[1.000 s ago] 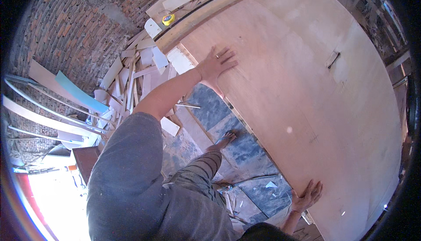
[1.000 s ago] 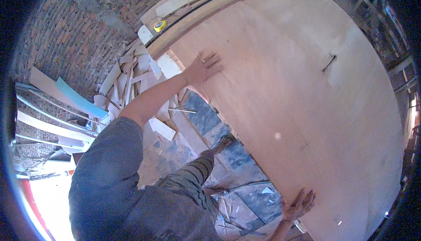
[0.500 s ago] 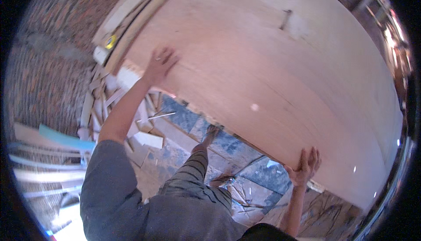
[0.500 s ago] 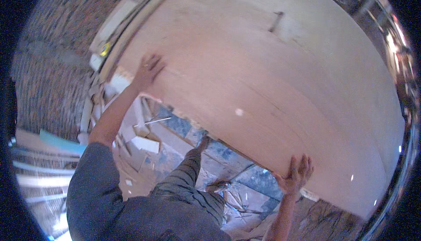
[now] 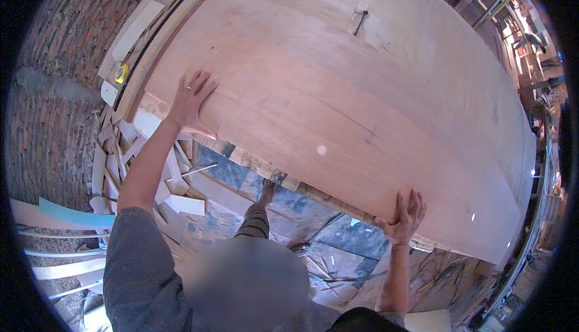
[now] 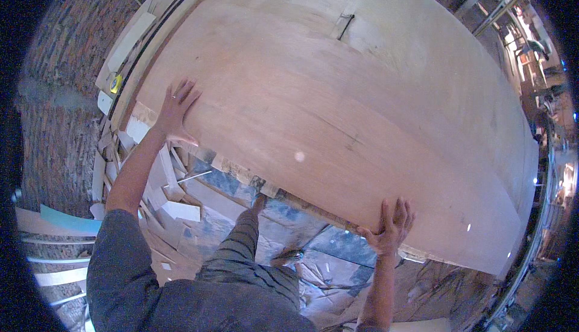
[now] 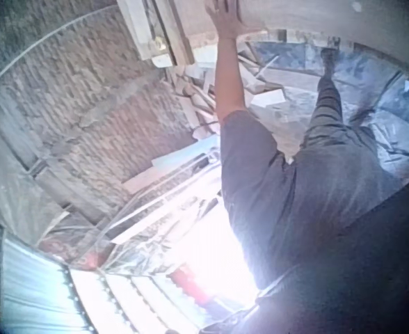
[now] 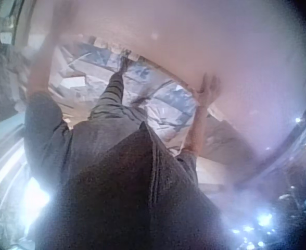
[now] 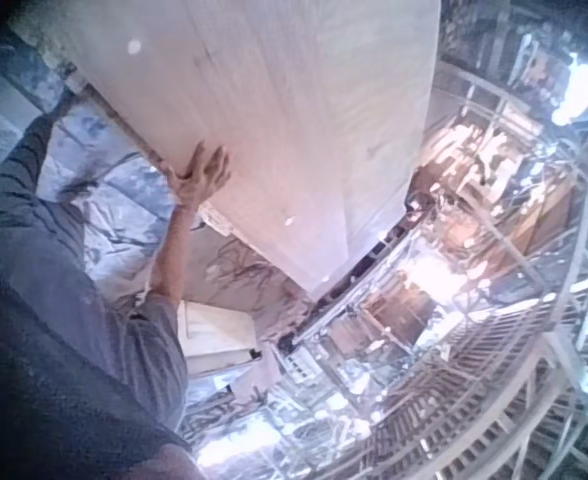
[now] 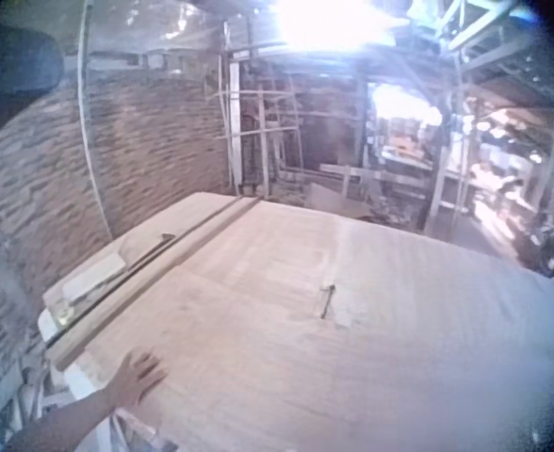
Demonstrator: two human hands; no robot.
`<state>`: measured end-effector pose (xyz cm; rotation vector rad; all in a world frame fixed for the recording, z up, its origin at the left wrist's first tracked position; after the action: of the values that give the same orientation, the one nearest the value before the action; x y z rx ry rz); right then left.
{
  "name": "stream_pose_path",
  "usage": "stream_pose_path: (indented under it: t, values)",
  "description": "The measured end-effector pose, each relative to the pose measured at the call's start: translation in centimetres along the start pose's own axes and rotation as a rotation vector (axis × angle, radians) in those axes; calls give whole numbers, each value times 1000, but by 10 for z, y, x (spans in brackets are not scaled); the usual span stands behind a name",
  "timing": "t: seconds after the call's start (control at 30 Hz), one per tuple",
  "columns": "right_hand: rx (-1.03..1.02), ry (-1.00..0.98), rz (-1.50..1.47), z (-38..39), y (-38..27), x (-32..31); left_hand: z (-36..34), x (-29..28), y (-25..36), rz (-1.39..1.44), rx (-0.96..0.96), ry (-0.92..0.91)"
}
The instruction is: The person measures a plywood sheet using a tape measure and marks it with a pencil, then hammers small wooden blocks onto the surface.
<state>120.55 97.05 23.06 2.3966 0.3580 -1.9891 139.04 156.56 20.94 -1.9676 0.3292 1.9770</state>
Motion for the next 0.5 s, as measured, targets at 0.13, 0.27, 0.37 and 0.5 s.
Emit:
stream_pose_path:
  t: [0.13,0.27,0.37,0.5]
  values:
    - [2,-5,-4,-2,5,4,-5,-2,1,10,-8,-8]
    - [-24,1,0,-7,-1,1,0,1,1,8,-21,-21]
    - [-43,12,9,-6,-5,2,0,5,-6,-9,-20,-19]
    - [-50,-4,44,0,-3,5,-4,4,-6,-7,-8,-16]
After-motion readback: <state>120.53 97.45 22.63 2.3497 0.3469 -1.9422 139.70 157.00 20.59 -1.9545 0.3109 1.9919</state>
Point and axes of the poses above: each hand's wrist, its own z-axis away from the middle knuckle, its own x-axis out of the palm, y = z × x, the point moved 10 cm from there along -z, towards the middle knuckle, and after that the axes turned 4 degrees about -z, right-handed, at the moved point
